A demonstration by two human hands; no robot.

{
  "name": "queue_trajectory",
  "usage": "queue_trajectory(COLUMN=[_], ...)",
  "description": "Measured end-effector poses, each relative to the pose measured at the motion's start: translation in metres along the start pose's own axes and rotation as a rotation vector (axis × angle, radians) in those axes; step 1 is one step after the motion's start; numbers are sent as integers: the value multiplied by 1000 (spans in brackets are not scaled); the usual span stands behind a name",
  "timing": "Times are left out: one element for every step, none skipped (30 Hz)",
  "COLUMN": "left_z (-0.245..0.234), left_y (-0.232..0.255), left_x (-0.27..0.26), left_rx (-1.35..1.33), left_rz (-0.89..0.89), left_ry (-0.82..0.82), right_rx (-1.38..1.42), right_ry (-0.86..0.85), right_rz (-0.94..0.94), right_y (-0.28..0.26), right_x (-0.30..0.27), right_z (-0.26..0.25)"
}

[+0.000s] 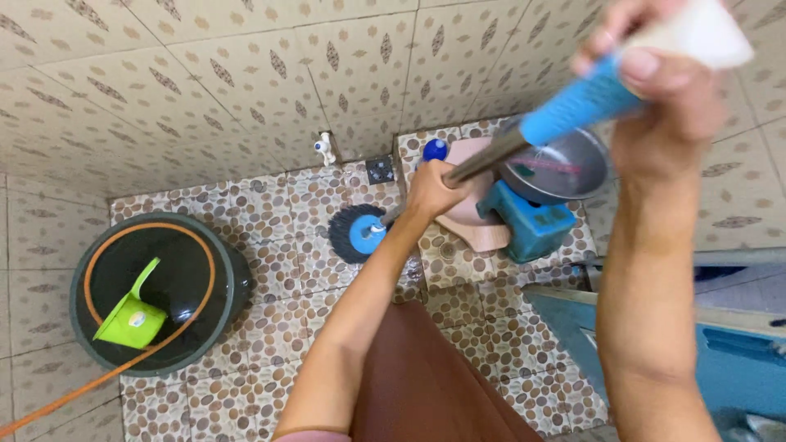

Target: The recorder is cleaning and mopping the bathroom floor using a mop, water from a bucket, and a cleaning solution.

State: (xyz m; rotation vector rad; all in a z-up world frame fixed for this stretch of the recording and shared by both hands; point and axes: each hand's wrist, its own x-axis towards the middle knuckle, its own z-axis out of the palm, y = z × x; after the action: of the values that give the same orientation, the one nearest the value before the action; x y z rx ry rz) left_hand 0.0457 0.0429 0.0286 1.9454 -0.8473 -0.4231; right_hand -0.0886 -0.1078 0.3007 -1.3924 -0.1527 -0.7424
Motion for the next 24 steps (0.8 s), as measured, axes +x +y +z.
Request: queue_trajectory(left_z=[-7,-14,-21,-23,-26,-29,-36,-44,-54,-62,-69,-75,-78,-82,-86,-84,-84,-85,-85,-85,-87,-82,-78,-75], left_y=[6,11,16,17,19,20,32,44,55,70,83,97,112,128,143,158,173,187,201,214,227,229,232,235], left_x=[0,-1,-3,-3,-3,-2,-5,-7,-8,-5,-7,-8,-7,-6,-5,-1,4,9,14,20,27,39,52,65], left_rx=[1,-73,-146,-144,-150,-155,-157,-148,-134,-130,-217,-304,-308,-250,-188,-188,-182,-176,-178,-208,-236,-236,-241,-245], left_rz=[10,-20,-54,-48,-31,-14,-11,12,37,42,19,-3,-4,-20,-36,-37,50,137,134,187,241,239,259,279], left_ry=[1,40,75,74,154,234,235,293,358,367,341,314,314,328,345,347,432,516,514,564,613,611,608,606], right_rx=[-4,-38,-72,-74,-102,-126,-129,-304,-472,-469,-490,-503,-507,-640,-769,-769,-775,-780,-781,-752,-721,-690,-655,-620], right_ry=[0,-50,-98,-96,-55,-16,-18,-96,-178,-183,-241,-302,-302,-326,-352,-355,-304,-253,-253,-208,-163,-118,-72,-26], right_rz=[-9,-25,-36,-42,69,181,178,161,137,128,301,473,475,428,375,374,311,248,252,229,205,181,152,122], right_y=[0,1,3,21,39,58,109,148,186,197,206,217,225,233,243,256,271,285,269,257,245,234,222,210], right_x=[-3,-5,-9,-16,-23,-29,-56,-76,-84,-95,-112,-129,-136,-144,-151,-151,-148,-146,-144,-134,-123,-115,-104,-90], right_z=[11,23,34,32,30,28,13,-6,-22,-10,2,15,23,31,40,40,43,46,37,40,52,50,50,51])
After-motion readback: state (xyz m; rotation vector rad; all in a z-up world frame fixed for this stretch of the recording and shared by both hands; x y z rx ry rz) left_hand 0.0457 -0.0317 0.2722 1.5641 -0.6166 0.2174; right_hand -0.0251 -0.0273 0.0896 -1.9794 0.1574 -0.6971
